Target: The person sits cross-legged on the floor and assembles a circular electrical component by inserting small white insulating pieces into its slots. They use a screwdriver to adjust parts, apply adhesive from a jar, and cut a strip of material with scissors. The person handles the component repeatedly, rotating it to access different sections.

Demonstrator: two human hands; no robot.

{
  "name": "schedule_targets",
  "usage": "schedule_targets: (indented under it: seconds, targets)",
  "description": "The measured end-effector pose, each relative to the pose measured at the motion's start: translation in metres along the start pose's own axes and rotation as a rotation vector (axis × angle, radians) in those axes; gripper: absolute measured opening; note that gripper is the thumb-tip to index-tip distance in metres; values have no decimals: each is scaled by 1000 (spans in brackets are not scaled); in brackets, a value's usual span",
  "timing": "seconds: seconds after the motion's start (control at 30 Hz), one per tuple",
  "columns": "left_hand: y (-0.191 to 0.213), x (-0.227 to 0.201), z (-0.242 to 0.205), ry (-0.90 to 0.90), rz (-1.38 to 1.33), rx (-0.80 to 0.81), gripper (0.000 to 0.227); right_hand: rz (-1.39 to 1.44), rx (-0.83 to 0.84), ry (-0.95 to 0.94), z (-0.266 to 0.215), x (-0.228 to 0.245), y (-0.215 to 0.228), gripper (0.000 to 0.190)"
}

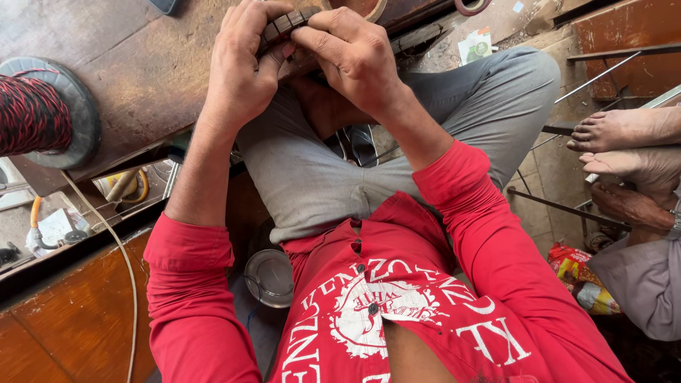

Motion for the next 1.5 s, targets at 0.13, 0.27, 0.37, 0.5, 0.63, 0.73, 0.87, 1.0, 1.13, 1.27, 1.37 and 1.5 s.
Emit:
schedule_targets:
  seconds: [0.13, 0.27, 0.37, 0.5, 0.63, 0.73, 0.87, 1.0, 1.13, 1.27, 1.37, 1.5]
  targets:
    - [-2, -2, -1, -31, 8, -41, 36, -83, -49, 1, -2, 3, -1, 29]
    - [-1, 1, 1, -8, -28, -25, 34, -55, -51, -18, -1, 3, 0, 27]
    - [0, 2, -1, -13, -45, -29, 34, -36, -95, -16, 0, 5, -2, 26]
    - [-3, 5, -6, -44, -9, -50, 35, -19, -121, -27, -5, 3, -4, 28]
    - [-2, 22, -9, -39, -42, -17, 29, -30, -153, -118, -14, -5, -8, 20]
    - [-6, 31, -18, 39, -196, 17, 24, -76, -212, -148, -23, -8, -11, 21]
    - [-8, 33, -27, 78, -373, 23, 24, 114, -134, -194, -27, -25, -19, 25]
    - [1, 22, -37, -117, -78, -29, 39, 405, 13, -322, -32, -39, -32, 31]
    - [0, 17, -52, -174, 168, -61, 49, 508, 23, -310, -37, -29, -36, 41]
    - [-6, 20, -59, -218, 196, -82, 50, 509, 7, -213, -34, -17, -33, 44]
    - [-12, 23, -63, -227, 193, -106, 49, 496, 1, -189, -33, -13, -31, 43]
    - [-18, 26, -70, -222, 222, -144, 51, 492, 1, -185, -34, -11, -34, 39]
Point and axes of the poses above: each hand's wrist, its own z-axis towards the middle knuckle, its own y-axis out of the back of the hand, x = y × z, the point moved 5 cm from there along z, towards the middle knuckle, and after that the axes turned 3 degrees about -y, right-handed, at the moved point
